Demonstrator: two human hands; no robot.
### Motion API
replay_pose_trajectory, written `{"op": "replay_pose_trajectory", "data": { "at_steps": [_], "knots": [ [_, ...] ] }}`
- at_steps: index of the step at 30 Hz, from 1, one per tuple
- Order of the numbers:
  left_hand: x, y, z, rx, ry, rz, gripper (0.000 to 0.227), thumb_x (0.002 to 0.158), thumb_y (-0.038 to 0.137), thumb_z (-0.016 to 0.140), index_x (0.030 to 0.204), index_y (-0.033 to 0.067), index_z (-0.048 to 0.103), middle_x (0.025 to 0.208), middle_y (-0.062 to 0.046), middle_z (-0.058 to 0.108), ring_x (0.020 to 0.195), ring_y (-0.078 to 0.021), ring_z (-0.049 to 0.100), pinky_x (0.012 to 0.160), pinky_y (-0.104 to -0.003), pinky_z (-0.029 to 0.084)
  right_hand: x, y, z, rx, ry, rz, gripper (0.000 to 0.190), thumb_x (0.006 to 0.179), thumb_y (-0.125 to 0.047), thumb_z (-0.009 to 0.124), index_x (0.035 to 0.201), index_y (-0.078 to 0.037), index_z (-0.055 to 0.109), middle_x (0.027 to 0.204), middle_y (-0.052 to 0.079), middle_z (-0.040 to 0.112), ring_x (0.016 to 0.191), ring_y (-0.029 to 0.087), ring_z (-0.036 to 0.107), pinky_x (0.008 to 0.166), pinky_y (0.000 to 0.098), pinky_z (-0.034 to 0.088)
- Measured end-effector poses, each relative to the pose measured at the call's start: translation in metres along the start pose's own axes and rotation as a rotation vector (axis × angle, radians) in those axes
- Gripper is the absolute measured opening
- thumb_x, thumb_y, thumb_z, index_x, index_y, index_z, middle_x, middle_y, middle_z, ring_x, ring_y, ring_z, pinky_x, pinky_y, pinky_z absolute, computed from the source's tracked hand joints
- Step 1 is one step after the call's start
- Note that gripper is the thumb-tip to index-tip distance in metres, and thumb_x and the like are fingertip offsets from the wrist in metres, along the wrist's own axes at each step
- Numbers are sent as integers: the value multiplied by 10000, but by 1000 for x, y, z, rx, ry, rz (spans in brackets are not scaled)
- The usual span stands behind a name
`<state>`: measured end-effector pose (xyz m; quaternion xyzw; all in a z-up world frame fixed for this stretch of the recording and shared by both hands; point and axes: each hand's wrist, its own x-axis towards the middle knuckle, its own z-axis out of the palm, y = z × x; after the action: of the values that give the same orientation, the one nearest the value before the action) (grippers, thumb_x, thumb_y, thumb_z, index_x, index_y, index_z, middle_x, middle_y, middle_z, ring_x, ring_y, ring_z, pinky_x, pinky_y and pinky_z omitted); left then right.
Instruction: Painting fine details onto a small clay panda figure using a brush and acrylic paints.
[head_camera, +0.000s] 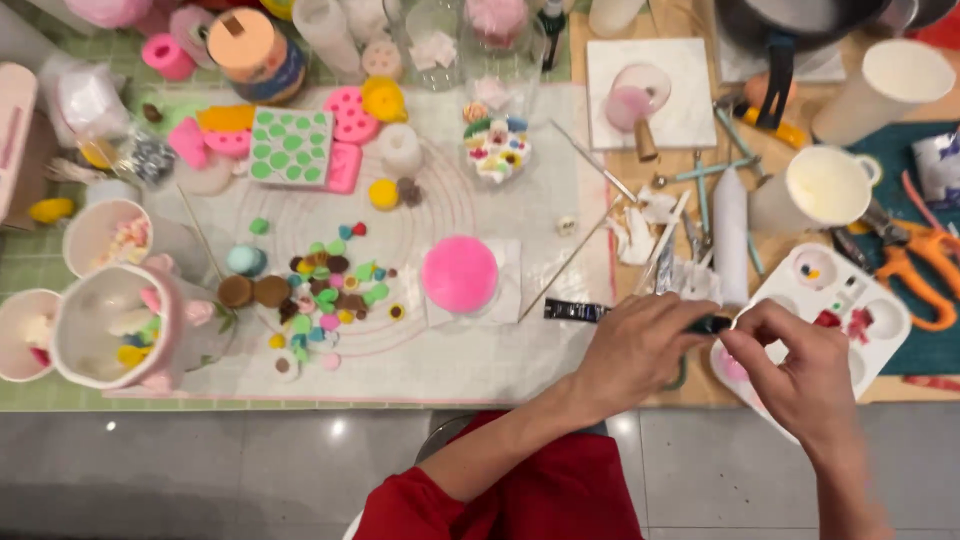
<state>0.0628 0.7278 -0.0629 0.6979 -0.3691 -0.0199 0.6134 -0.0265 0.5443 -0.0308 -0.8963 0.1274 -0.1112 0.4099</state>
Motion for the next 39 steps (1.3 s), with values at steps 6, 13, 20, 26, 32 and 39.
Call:
{"op": "replay_pose_trajectory", "data": {
  "at_steps": [6, 13, 20, 26, 32, 39],
  "knots": [
    [-58, -1, -10, 305, -71, 170, 325, 871, 96, 750, 1176, 42, 652, 1004, -117, 627, 922, -312, 646, 836, -418, 494, -49, -5, 51, -279, 112, -94, 299, 955, -184, 765, 764, 14, 647, 595, 137, 538, 492, 223, 466, 511, 365, 386],
    [-99, 5, -19, 420, -15, 233, 209, 892, 117, 726, 1071, 62, 634, 922, -90, 671, 817, -291, 690, 682, -438, 525, -91, -36, 83, -154, 202, -218, 243, 1009, -139, 666, 821, 15, 650, 607, 150, 541, 473, 227, 470, 498, 375, 383],
    [-116, 20, -51, 308, -143, 116, 377, 859, 159, 719, 1192, 83, 561, 837, -126, 722, 802, -359, 703, 655, -485, 510, -117, -61, 82, -232, 140, -363, 194, 1002, -148, 664, 877, -3, 631, 718, 162, 589, 623, 319, 572, 581, 415, 432],
    [-105, 33, -64, 115, -229, 170, 348, 894, 235, 726, 1108, 65, 510, 911, -116, 714, 864, -349, 714, 692, -442, 527, -124, -59, 62, -212, 119, -383, 136, 973, -139, 666, 1020, -18, 627, 840, 150, 657, 768, 321, 656, 668, 397, 499],
    [-72, -15, -50, 221, -239, 372, 205, 965, 219, 703, 1103, 107, 601, 1001, -148, 691, 921, -349, 689, 793, -420, 517, -101, -47, 58, -136, 118, -357, 204, 925, -137, 718, 1087, -31, 656, 824, 113, 690, 766, 234, 690, 698, 352, 529],
    [-69, -27, -59, 95, -414, 56, 548, 839, 318, 796, 1171, 27, 472, 962, -164, 672, 888, -347, 694, 761, -427, 530, -81, -20, 80, 40, 27, -302, 241, 920, -103, 709, 1152, -49, 671, 835, 58, 717, 773, 159, 701, 673, 315, 531]
  ]
}}
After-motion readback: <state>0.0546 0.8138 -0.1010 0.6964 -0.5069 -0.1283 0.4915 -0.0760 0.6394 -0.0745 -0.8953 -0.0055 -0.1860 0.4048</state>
